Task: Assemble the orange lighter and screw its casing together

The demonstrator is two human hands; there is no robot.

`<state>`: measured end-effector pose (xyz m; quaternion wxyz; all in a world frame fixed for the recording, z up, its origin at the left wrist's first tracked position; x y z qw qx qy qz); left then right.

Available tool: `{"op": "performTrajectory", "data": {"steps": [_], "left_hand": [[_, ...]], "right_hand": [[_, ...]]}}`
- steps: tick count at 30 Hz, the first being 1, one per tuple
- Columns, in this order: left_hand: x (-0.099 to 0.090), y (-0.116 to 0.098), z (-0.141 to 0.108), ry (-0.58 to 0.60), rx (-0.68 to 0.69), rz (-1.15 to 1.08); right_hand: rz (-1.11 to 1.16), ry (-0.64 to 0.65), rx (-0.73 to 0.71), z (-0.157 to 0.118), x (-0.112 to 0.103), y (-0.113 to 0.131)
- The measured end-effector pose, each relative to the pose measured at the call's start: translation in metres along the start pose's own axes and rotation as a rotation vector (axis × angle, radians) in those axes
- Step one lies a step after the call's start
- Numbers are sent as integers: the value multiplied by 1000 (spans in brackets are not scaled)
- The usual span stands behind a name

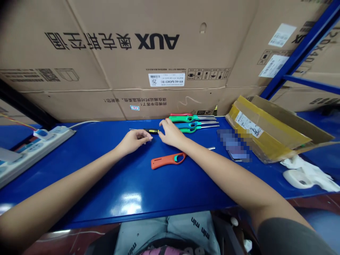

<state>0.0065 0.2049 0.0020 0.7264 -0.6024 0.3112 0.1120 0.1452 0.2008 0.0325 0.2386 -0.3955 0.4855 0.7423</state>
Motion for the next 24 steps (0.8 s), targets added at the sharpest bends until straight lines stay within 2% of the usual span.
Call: {"op": "performTrajectory", "data": {"steps": [4, 7, 10, 17, 22, 24], "left_hand": [[5, -3, -27, 0, -106, -236], [10, -5, -46, -2, -173, -385], [11, -6, -57, -33, -209, -487], [13, -4, -65, -70, -221, -574], [27, -6, -72, -49, -238, -571], [31, -8, -74, -39, -240, -570]], "right_hand": [[80, 56, 14, 17, 26, 1], [207, 27, 48, 18, 28, 2], [418, -57, 69, 6, 11, -3], [1036, -278, 152, -54, -35, -41], [1277, -304, 201, -67, -43, -46], [1450, -312, 239, -69, -42, -45]]}}
Point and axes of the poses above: each hand's wrist, its own z-axis towards the middle knuckle, its own x-axis out of the palm, y = z × x, the point moved 10 cm from there along z, towards the middle knuckle, and after that the axes turned 10 degrees about z, right-handed, at the moved point
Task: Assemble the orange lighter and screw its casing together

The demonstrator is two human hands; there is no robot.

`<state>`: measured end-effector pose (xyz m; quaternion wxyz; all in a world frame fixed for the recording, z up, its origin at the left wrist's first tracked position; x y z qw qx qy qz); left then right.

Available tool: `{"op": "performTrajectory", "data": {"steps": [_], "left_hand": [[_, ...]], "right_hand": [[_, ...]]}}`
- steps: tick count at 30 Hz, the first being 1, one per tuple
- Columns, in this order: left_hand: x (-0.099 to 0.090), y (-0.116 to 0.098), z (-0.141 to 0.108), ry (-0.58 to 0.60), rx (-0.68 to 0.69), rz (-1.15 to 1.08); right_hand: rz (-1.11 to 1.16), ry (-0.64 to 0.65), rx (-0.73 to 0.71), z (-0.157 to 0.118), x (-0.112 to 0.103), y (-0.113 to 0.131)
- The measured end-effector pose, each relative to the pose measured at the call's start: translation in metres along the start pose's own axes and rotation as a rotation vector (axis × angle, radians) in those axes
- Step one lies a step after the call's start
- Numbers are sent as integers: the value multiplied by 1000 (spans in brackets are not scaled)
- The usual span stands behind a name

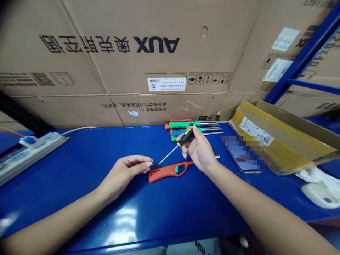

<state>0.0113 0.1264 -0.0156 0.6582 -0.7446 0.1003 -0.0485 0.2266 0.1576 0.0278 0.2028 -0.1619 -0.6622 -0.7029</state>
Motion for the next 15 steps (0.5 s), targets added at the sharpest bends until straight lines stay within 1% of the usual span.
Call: {"op": "performTrajectory", "data": {"steps": [2, 6, 8, 11, 15], "left_hand": [[4, -1, -2, 16, 4, -11], [9, -2, -6, 66, 19, -70], [12, -2, -8, 101, 24, -94], [15, -1, -9, 128, 20, -108], [19, -1, -11, 144, 0, -100]], "right_hand": [[44, -14, -26, -4, 2, 4], [-61, -37, -161, -14, 3, 14], [-79, -43, -203, -17, 4, 16], [-78, -36, -203, -18, 5, 13], [-53, -21, -160, -17, 6, 7]]}}
Point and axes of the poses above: each hand's wrist, its own z-axis towards the middle knuckle, its own x-axis out of the palm, y = z × x, the point moved 10 cm from there along z, towards the middle knuckle, and after that the axes turned 10 degrees about z, right-handed, at the moved point
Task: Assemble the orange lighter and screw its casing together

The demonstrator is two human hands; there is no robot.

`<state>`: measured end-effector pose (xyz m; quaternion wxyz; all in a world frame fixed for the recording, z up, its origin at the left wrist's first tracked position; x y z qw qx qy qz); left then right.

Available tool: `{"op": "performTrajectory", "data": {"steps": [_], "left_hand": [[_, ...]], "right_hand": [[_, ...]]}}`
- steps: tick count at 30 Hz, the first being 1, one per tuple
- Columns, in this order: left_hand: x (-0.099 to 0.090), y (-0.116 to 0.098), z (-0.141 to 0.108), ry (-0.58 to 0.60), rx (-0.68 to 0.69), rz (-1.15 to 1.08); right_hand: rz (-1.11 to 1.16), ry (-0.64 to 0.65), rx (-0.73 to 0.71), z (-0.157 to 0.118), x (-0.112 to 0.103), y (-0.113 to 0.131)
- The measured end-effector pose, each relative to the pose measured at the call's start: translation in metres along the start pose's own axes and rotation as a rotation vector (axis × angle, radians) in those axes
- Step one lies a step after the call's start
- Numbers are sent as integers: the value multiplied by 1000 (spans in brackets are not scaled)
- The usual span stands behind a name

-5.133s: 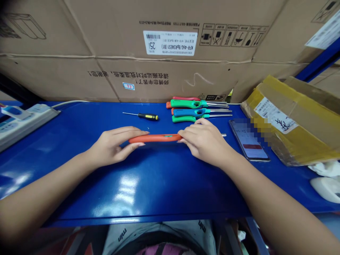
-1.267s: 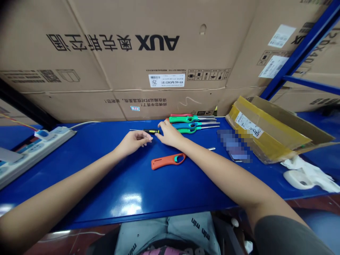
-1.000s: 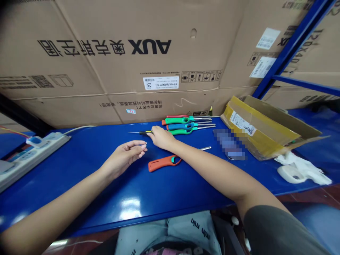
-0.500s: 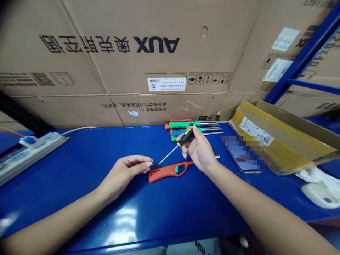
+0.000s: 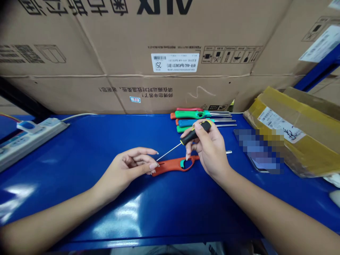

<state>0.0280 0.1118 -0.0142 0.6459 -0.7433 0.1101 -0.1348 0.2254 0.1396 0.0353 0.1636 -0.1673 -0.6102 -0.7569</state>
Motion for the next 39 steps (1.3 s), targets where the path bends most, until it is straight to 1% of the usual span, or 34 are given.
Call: {"op": "performTrajectory", "data": {"steps": [3, 6, 12, 16, 19, 25, 28, 32, 39], "left_hand": [[0, -1, -1, -14, -10, 13], [0, -1, -2, -21, -15, 3], [5, 1, -4, 17, -24, -51], [5, 2, -4, 10, -39, -58], [5, 2, -4, 15, -42, -76], [5, 2, -4, 19, -36, -93], [5, 2, -5, 11, -40, -84], [7, 2, -5, 32, -41, -108], [8, 2, -5, 41, -46, -127]], "right_hand": [[3, -8, 22, -1, -1, -3], [-8, -11, 7, -2, -1, -2], [-29, 1, -13, -4, 2, 3], [-13, -15, -15, -4, 1, 5], [-26, -2, -14, -4, 3, 5], [-2, -15, -54, -3, 0, 9], [6, 5, -64, -3, 1, 10], [32, 43, -80, -4, 6, 11], [40, 74, -106, -5, 8, 13]]}}
Point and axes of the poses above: each hand's wrist, its own z-axis towards the middle knuckle, its own x-axis out of the palm, y = z × x, the point moved 10 cm from there along z, towards the middle knuckle, and after that the axes turned 10 degrees about z, right-handed, at the moved point
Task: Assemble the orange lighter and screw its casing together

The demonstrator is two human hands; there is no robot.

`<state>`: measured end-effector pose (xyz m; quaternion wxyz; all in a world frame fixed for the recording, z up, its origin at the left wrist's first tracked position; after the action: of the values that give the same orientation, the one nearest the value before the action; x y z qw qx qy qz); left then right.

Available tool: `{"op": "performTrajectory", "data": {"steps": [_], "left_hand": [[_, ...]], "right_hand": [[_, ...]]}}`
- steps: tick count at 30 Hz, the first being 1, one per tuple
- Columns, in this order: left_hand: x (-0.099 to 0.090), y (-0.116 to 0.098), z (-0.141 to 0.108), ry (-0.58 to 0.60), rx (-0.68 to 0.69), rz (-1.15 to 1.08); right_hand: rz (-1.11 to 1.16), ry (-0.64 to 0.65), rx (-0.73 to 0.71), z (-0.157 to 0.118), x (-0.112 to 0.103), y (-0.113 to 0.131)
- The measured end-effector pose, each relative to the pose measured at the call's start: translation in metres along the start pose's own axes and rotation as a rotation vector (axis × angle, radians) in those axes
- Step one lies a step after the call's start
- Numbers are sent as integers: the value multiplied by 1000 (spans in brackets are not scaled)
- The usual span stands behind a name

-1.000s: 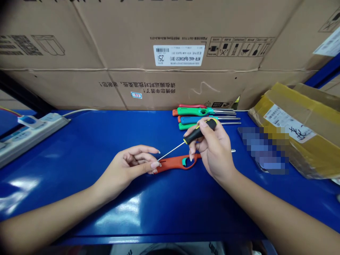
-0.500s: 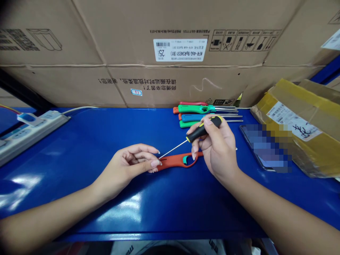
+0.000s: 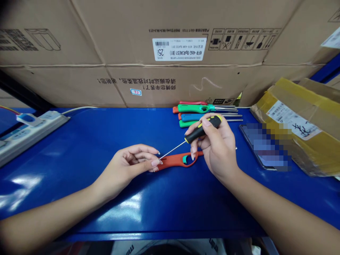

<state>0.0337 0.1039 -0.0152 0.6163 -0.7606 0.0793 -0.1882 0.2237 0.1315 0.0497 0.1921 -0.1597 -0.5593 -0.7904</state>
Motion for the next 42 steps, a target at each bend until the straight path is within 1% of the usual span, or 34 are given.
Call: {"op": "performTrajectory", "data": {"steps": [3, 9, 13, 17, 23, 29, 32, 38, 40, 42], "left_hand": [[0, -2, 0, -13, 10, 16], [-13, -15, -3, -152, 97, 181], [-16, -19, -4, -186, 154, 265], [-15, -21, -4, -186, 206, 319], [-15, -26, -5, -190, 290, 433], [-15, -26, -5, -191, 317, 470], [-16, -28, -4, -195, 326, 502], [-9, -29, -2, -123, 308, 614], [-9, -31, -2, -115, 331, 677], [-8, -37, -4, -117, 400, 800]], "right_hand": [[4, 14, 1, 0, 0, -2], [-67, -7, -42, -2, -1, 0], [-103, 11, -80, -4, 2, 2], [-110, 24, -67, -4, 3, 1], [-116, 5, -48, -5, 0, 0], [-133, -6, -55, -6, 0, -1], [-143, 10, -75, -7, 2, 2], [-148, -16, -134, -10, 2, 11], [-151, -27, -160, -9, 2, 15], [-159, -35, -182, -8, 1, 18]]}}
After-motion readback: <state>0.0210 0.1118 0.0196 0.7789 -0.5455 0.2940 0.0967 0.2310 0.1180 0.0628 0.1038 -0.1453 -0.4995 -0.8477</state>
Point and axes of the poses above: each hand's wrist, its own z-axis towards the middle knuckle, its own x-axis out of the palm, y = z × x, the point moved 10 cm from there along z, towards the middle knuckle, and after that the axes turned 10 degrees about z, right-handed, at the moved point
